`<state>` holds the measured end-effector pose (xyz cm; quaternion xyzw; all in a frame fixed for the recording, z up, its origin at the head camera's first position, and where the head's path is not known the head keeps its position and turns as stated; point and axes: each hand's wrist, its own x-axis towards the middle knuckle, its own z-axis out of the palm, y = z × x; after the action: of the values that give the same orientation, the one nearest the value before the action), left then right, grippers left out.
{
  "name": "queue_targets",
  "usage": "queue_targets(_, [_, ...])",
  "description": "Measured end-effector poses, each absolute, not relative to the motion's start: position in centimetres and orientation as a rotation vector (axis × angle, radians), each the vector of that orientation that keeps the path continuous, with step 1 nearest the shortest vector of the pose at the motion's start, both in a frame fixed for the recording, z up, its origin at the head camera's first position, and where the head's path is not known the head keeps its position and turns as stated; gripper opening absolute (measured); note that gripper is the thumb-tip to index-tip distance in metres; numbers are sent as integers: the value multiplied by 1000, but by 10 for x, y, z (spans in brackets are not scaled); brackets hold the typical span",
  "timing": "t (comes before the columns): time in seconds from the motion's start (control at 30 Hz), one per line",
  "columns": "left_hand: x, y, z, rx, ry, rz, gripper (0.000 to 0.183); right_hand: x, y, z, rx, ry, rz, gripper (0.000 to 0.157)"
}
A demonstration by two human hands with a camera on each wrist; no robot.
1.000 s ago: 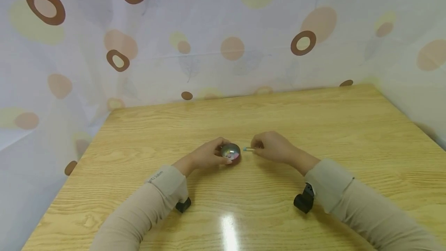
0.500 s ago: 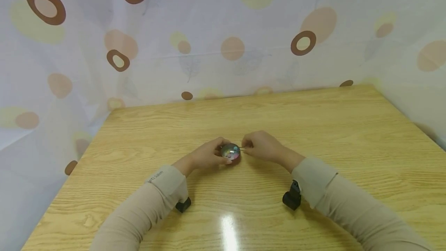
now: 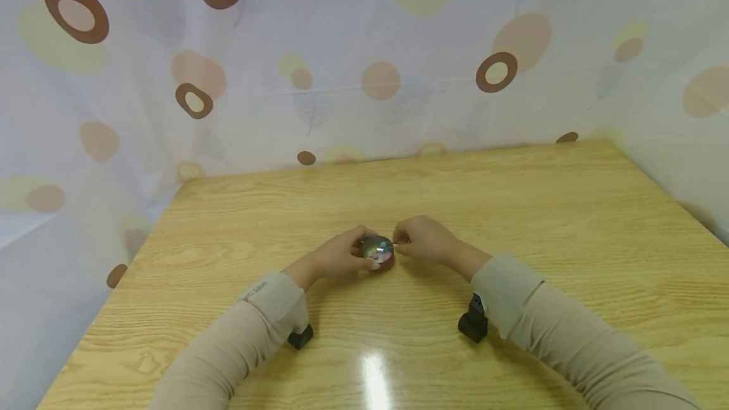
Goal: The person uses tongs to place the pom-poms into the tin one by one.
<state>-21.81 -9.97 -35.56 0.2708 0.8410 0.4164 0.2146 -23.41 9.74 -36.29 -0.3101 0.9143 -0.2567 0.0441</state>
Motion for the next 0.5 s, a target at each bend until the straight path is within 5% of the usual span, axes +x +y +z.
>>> queue_targets(0.3, [-235, -104, -383, 732, 2363, 1137, 45, -234, 96, -364, -921, 2790, -779, 7])
queue_targets(0.5, [-224, -102, -365, 735, 2351, 1140, 44, -233, 96, -364, -925, 2803, -756, 8])
